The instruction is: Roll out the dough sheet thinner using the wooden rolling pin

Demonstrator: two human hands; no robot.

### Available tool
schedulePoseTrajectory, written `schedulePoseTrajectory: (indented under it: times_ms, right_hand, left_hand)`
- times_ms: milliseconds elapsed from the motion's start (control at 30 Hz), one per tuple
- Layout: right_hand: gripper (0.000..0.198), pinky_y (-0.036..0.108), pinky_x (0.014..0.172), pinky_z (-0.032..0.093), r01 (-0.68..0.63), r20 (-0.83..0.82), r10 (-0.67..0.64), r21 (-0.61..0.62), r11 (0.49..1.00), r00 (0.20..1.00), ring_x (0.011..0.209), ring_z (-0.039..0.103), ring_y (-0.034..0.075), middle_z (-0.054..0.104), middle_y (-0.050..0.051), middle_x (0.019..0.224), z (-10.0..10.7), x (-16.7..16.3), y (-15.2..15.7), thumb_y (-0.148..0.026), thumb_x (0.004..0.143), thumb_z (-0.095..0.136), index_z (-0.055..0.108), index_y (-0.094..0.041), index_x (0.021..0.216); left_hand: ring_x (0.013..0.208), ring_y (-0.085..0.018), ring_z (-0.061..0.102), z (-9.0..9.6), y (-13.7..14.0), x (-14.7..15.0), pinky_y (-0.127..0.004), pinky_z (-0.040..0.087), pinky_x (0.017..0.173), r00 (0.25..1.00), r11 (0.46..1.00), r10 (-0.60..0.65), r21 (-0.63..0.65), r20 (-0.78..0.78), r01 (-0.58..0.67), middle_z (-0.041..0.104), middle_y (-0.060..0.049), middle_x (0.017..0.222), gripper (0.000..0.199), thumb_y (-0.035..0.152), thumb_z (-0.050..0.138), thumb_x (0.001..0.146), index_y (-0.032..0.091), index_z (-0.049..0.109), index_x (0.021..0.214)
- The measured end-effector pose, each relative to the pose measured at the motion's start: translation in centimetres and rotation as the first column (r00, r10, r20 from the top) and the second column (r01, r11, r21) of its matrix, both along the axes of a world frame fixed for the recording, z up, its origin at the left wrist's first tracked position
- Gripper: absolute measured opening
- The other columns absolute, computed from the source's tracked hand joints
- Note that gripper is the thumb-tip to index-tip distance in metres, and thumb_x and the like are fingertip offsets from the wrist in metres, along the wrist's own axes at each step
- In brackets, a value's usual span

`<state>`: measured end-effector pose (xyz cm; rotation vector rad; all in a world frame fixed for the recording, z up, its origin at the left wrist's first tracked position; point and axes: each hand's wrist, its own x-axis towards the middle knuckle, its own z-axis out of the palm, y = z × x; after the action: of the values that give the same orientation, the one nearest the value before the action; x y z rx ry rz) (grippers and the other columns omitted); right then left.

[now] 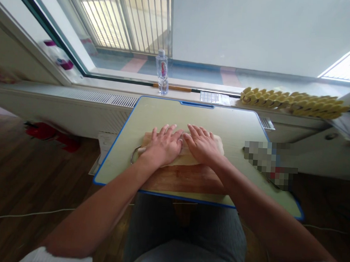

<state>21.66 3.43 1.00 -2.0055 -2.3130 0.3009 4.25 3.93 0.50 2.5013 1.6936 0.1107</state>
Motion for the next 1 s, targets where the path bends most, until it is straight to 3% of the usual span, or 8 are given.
schedulePoseTrajectory:
  times_ms: [233, 400, 500, 567, 667, 867, 1000]
  right_hand:
    - [0.066, 0.061, 0.131, 0.015, -0.049, -0.042, 0.055, 0.132, 0.990, 0.998, 0.162, 0.025, 0.033, 0.038, 0.011, 0.172, -0.8, 0.3, -4.2, -0.051, 0.112, 0.024, 0.038, -0.016, 0.167]
    - [0.056, 0.061, 0.129, 0.025, -0.204, -0.213, 0.222, 0.103, 0.974, 0.951, 0.161, 0.029, 0.033, 0.045, 0.005, 0.169, -0.4, 2.4, -4.6, -0.055, 0.109, 0.041, 0.054, -0.028, 0.157]
    - [0.042, 0.064, 0.128, 0.026, -0.270, -0.222, 0.311, 0.194, 0.943, 0.924, 0.158, 0.033, 0.036, 0.054, 0.005, 0.161, -0.6, 3.7, -5.3, -0.049, 0.101, 0.063, 0.069, -0.030, 0.137]
    - [0.034, 0.065, 0.128, 0.025, -0.258, -0.220, 0.319, 0.263, 0.930, 0.922, 0.156, 0.036, 0.036, 0.061, 0.005, 0.155, -1.1, 4.4, -5.8, -0.042, 0.099, 0.069, 0.072, -0.029, 0.130]
    - [0.028, 0.065, 0.127, 0.026, -0.236, -0.236, 0.320, 0.323, 0.916, 0.918, 0.153, 0.040, 0.035, 0.066, 0.005, 0.149, -1.6, 5.7, -6.1, -0.039, 0.099, 0.069, 0.072, -0.030, 0.126]
    - [0.027, 0.060, 0.119, 0.040, -0.139, -0.266, 0.260, 0.400, 0.906, 0.928, 0.142, 0.050, 0.034, 0.069, 0.008, 0.141, -1.4, 11.7, -4.7, -0.042, 0.099, 0.068, 0.072, -0.028, 0.121]
    - [0.031, 0.057, 0.118, 0.041, -0.087, -0.251, 0.191, 0.372, 0.924, 0.949, 0.139, 0.052, 0.033, 0.067, 0.012, 0.142, -1.5, 14.8, -4.7, -0.044, 0.099, 0.065, 0.073, -0.025, 0.121]
  left_hand:
    - [0.157, -0.032, 0.038, -0.2, -3.6, -0.2, -0.064, 0.023, 0.130, 0.998, 0.994, -0.040, 0.107, 0.047, 0.035, 0.045, -0.007, 0.169, 0.054, 0.044, 0.030, 0.111, 0.030, 0.051, 0.159]
    - [0.155, -0.032, 0.040, 0.3, -3.7, -1.2, -0.064, 0.023, 0.130, 0.987, 0.986, -0.139, 0.101, 0.076, 0.131, 0.051, -0.010, 0.165, 0.052, 0.050, 0.036, 0.110, 0.027, 0.057, 0.152]
    - [0.148, -0.032, 0.047, 0.8, -4.2, -3.0, -0.065, 0.020, 0.130, 0.977, 0.981, -0.174, 0.112, 0.126, 0.160, 0.061, -0.010, 0.154, 0.049, 0.056, 0.054, 0.103, 0.027, 0.064, 0.142]
    - [0.135, -0.032, 0.057, 1.2, -4.6, -4.2, -0.061, 0.028, 0.127, 0.977, 0.983, -0.160, 0.113, 0.142, 0.145, 0.070, -0.010, 0.139, 0.042, 0.051, 0.068, 0.096, 0.026, 0.071, 0.129]
    - [0.120, -0.030, 0.063, 1.9, -4.6, -4.6, -0.054, 0.041, 0.117, 0.974, 0.984, -0.157, 0.109, 0.164, 0.140, 0.075, -0.007, 0.120, 0.024, 0.037, 0.072, 0.093, 0.024, 0.074, 0.113]
    - [0.111, -0.028, 0.066, 2.8, -1.1, 0.7, -0.044, 0.049, 0.101, 0.936, 0.981, -0.193, 0.068, 0.296, 0.181, 0.076, -0.005, 0.109, 0.028, 0.049, 0.074, 0.092, 0.025, 0.075, 0.107]
    - [0.108, -0.024, 0.068, 2.6, 2.2, 4.7, -0.040, 0.052, 0.099, 0.918, 0.983, -0.160, -0.020, 0.364, 0.180, 0.077, -0.004, 0.107, 0.033, 0.053, 0.059, 0.100, 0.025, 0.076, 0.105]
